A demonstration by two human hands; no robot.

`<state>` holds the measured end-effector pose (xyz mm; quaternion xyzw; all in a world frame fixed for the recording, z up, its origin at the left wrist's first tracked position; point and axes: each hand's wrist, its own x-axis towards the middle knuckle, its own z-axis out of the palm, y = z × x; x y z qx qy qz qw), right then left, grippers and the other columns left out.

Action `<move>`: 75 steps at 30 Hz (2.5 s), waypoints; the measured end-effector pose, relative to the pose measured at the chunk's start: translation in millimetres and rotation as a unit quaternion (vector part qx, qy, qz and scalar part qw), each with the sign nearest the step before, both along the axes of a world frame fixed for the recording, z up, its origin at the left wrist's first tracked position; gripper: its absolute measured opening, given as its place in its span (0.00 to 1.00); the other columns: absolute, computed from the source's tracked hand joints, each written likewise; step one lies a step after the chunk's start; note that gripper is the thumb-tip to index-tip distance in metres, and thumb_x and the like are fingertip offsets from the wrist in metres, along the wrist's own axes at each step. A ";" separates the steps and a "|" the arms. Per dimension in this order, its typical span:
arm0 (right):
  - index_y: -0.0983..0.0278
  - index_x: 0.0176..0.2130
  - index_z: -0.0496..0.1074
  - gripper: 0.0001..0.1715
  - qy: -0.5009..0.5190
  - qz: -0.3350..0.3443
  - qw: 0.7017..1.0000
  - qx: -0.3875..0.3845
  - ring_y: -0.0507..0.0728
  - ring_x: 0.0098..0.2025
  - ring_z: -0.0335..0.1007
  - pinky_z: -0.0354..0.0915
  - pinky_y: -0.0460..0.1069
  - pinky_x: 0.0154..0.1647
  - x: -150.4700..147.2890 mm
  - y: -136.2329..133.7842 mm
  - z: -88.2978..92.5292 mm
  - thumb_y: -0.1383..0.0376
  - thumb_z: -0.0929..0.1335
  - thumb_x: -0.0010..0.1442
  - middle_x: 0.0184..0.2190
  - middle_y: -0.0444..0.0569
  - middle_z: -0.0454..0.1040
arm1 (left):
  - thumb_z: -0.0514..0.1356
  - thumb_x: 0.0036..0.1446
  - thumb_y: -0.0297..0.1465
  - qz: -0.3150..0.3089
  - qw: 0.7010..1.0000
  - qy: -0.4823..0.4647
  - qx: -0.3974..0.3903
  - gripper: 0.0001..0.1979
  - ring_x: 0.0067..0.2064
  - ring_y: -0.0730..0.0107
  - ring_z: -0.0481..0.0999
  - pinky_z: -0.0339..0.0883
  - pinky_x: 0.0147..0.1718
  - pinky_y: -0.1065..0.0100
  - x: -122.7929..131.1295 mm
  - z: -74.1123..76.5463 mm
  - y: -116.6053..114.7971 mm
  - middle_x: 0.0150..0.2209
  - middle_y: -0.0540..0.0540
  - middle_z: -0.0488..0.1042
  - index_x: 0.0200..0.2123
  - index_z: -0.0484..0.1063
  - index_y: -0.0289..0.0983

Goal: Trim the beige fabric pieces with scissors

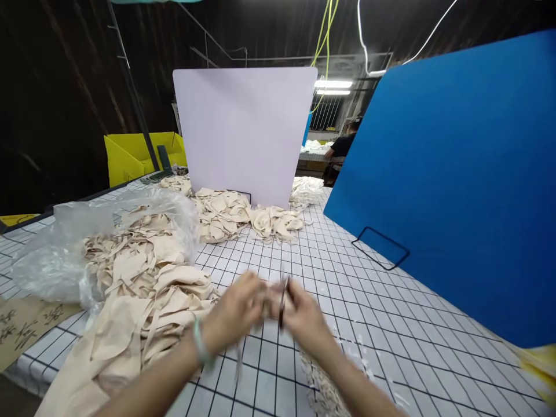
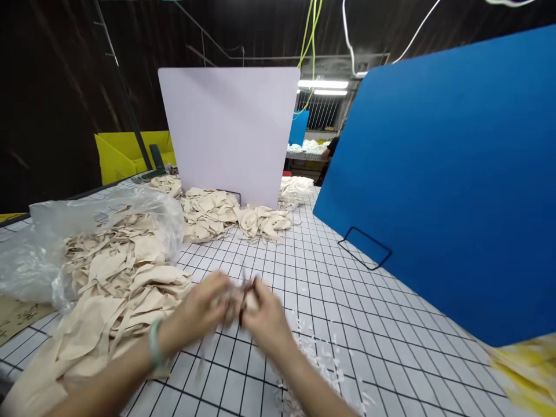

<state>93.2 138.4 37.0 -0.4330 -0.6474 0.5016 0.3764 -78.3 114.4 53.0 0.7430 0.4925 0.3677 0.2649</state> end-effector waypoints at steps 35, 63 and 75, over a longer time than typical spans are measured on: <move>0.59 0.34 0.61 0.11 0.074 0.000 0.995 0.074 0.54 0.37 0.67 0.65 0.51 0.45 -156.1 69.3 -35.1 0.63 0.68 0.51 0.33 0.43 0.69 | 0.53 0.63 0.22 0.284 0.928 0.132 0.201 0.06 0.43 0.60 0.71 0.69 0.44 0.59 -67.5 -46.6 -104.3 0.38 0.42 0.71 0.36 0.68 0.36; 0.58 0.34 0.62 0.18 0.277 0.024 0.945 0.169 0.50 0.35 0.70 0.70 0.48 0.38 -56.5 110.7 116.2 0.71 0.72 0.46 0.32 0.40 0.68 | 0.58 0.61 0.25 0.204 0.973 0.091 0.062 0.05 0.30 0.70 0.72 0.71 0.28 0.68 -121.4 75.9 42.0 0.31 0.47 0.74 0.36 0.74 0.35; 0.58 0.36 0.60 0.16 0.247 -0.042 0.963 0.102 0.51 0.34 0.68 0.68 0.48 0.36 -19.3 88.5 62.4 0.68 0.70 0.49 0.31 0.40 0.66 | 0.60 0.60 0.31 -0.098 0.984 -0.049 -0.139 0.08 0.24 0.75 0.69 0.62 0.18 0.72 -22.7 120.3 -102.9 0.33 0.47 0.74 0.42 0.75 0.36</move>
